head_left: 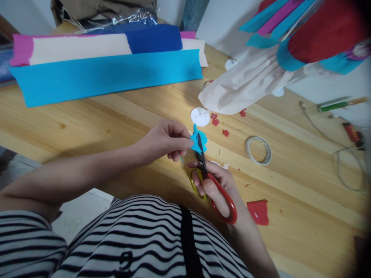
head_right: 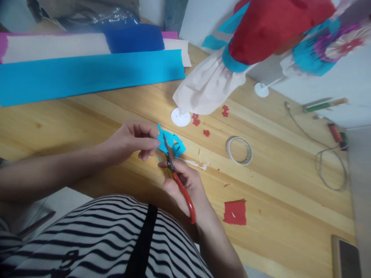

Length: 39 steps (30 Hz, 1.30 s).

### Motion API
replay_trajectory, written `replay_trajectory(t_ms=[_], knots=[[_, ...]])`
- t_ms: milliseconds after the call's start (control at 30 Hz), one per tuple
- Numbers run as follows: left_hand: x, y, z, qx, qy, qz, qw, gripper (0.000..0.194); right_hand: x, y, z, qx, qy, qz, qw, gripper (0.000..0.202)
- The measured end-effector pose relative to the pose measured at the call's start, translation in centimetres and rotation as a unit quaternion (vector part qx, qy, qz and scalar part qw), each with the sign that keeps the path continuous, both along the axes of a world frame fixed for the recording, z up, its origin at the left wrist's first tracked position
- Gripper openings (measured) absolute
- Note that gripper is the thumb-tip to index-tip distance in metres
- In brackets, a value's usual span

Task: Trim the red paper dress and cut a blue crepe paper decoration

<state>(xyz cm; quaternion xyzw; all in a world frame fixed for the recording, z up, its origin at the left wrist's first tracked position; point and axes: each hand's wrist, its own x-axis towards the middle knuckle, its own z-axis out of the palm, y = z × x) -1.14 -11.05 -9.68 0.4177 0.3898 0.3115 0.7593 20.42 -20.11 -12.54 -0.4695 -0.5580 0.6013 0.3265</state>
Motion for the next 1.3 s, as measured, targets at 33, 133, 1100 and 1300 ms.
replay_trajectory(t_ms=[33,133,1100,1300], knots=[[0.0,0.0,0.0,-0.001,0.0,-0.001,1.0,0.026,-0.1,0.0,0.0,0.004,0.0,-0.002,1.0,0.044],[0.1,-0.1,0.0,0.0,0.003,-0.001,1.0,0.026,-0.3,0.0,0.0,0.013,-0.005,-0.015,1.0,0.049],[0.3,-0.5,0.0,0.011,-0.005,-0.002,1.0,0.023,-0.7,0.0,-0.8,0.034,-0.013,-0.062,0.997,0.039],[0.4,-0.4,0.1,0.008,0.008,-0.012,1.0,0.024,-0.4,-0.4,-2.0,0.023,-0.004,-0.059,0.998,0.039]])
